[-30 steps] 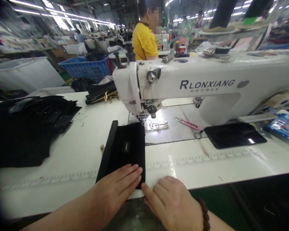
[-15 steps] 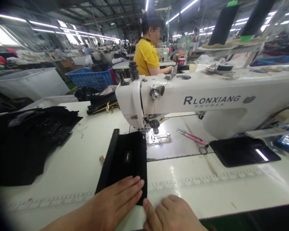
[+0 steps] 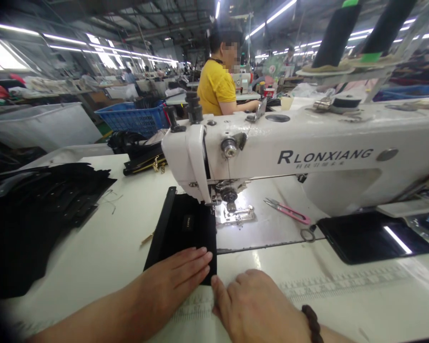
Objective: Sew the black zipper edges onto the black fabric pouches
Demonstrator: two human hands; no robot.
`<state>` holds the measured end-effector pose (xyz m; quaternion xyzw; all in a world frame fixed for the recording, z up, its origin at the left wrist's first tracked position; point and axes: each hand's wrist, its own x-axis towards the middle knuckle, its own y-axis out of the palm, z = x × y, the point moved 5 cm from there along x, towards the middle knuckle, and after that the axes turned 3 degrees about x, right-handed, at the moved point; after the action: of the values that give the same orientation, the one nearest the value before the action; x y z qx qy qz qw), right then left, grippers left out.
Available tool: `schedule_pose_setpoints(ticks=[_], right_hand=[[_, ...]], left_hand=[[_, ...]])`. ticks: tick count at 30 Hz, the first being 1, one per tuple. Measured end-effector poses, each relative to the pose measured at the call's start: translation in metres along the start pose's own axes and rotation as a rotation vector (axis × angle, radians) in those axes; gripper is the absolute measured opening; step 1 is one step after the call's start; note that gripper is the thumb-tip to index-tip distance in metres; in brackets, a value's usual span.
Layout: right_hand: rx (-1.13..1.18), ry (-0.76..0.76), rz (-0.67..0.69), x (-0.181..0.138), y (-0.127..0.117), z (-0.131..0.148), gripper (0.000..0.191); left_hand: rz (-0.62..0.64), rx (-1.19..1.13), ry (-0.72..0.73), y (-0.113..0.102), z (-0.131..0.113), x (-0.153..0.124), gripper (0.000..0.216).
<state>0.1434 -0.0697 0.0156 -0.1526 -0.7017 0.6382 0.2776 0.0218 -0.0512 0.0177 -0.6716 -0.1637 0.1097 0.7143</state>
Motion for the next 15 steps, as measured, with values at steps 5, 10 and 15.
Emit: schedule_pose_setpoints(ticks=[5,10,15], right_hand=[[0.002,0.012,0.096,0.013,-0.002,-0.013,0.013],[0.027,0.03,0.156,0.025,0.0,-0.028,0.007],[0.026,0.009,0.184,0.031,0.002,-0.035,0.006]], left_hand=[[-0.013,-0.018,-0.023,0.01,0.014,0.003,0.043],[-0.036,0.013,-0.015,0.012,0.027,0.009,0.041],[-0.084,0.024,0.004,0.009,0.034,0.012,0.039]])
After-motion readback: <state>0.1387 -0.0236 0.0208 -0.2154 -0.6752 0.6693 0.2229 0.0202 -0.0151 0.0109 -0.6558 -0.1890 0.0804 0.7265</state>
